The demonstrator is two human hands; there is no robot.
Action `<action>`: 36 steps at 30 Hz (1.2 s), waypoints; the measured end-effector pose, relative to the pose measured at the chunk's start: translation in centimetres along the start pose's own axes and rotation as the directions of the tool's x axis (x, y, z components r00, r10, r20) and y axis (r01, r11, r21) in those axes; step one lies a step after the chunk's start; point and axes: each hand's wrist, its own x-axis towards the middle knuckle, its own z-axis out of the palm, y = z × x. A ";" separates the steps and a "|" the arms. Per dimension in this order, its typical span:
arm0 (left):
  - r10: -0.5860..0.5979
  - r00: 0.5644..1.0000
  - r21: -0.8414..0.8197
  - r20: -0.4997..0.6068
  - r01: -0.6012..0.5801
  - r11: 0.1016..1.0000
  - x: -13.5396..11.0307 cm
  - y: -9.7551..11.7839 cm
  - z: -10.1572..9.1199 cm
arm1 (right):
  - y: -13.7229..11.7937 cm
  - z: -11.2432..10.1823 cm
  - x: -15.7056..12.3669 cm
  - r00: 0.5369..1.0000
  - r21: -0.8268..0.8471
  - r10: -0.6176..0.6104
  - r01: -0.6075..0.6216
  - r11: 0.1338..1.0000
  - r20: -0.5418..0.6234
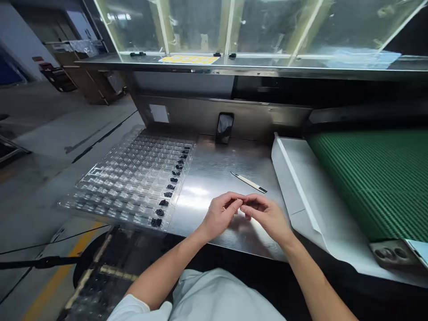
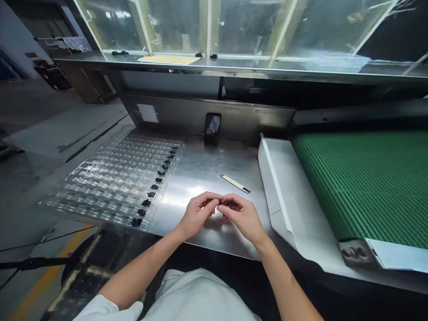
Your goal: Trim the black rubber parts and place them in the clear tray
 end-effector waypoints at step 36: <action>-0.177 0.979 -0.550 -0.099 0.094 0.830 9.6 -1.5 2.5 | 2.4 -0.3 9.6 0.862 -0.089 -0.322 0.313 0.946 -0.391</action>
